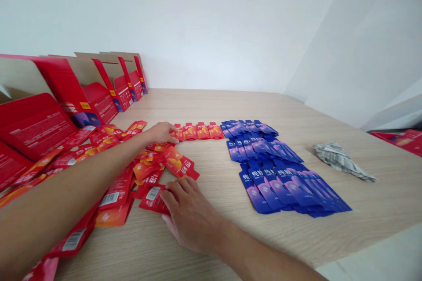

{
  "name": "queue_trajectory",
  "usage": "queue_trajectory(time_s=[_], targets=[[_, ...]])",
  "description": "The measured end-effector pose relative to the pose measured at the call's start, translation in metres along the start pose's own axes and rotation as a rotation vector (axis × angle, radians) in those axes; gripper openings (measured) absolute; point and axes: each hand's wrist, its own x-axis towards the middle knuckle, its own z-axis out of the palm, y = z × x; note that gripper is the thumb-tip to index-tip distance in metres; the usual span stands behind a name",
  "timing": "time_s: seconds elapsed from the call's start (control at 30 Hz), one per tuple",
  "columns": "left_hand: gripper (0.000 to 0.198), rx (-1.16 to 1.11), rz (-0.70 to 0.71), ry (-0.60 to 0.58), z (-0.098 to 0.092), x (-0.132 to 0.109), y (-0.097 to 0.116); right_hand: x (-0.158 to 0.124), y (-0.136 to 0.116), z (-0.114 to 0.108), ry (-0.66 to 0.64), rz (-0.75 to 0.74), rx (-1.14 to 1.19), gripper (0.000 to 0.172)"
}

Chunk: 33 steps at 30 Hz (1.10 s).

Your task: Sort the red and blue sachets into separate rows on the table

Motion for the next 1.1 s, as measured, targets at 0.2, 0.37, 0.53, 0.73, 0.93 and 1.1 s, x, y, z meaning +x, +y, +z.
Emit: queue_trajectory(time_s=[0.2,0.37,0.53,0.73,0.93,1.1], targets=[[0.061,0.006,-0.019,0.007,0.005,0.005,-0.001,0.000,0.000,0.002,0.011,-0.003,-0.002,0.039],[0.064,-0.007,-0.041,0.014,0.005,0.007,-0.003,-0.001,0.001,0.003,0.028,-0.008,-0.001,0.038],[0.088,-0.050,-0.050,-0.049,-0.006,0.002,-0.021,0.000,0.002,0.002,0.015,-0.006,0.007,0.037],[0.081,-0.123,0.055,-0.285,-0.021,-0.007,-0.047,-0.001,0.001,0.002,0.021,-0.004,0.022,0.038],[0.060,-0.173,0.120,-0.348,-0.019,-0.010,-0.052,-0.001,0.001,0.003,0.020,0.007,0.036,0.034],[0.053,-0.263,0.101,-0.320,-0.019,-0.016,-0.055,-0.001,0.000,0.001,0.007,0.007,0.037,0.037]])
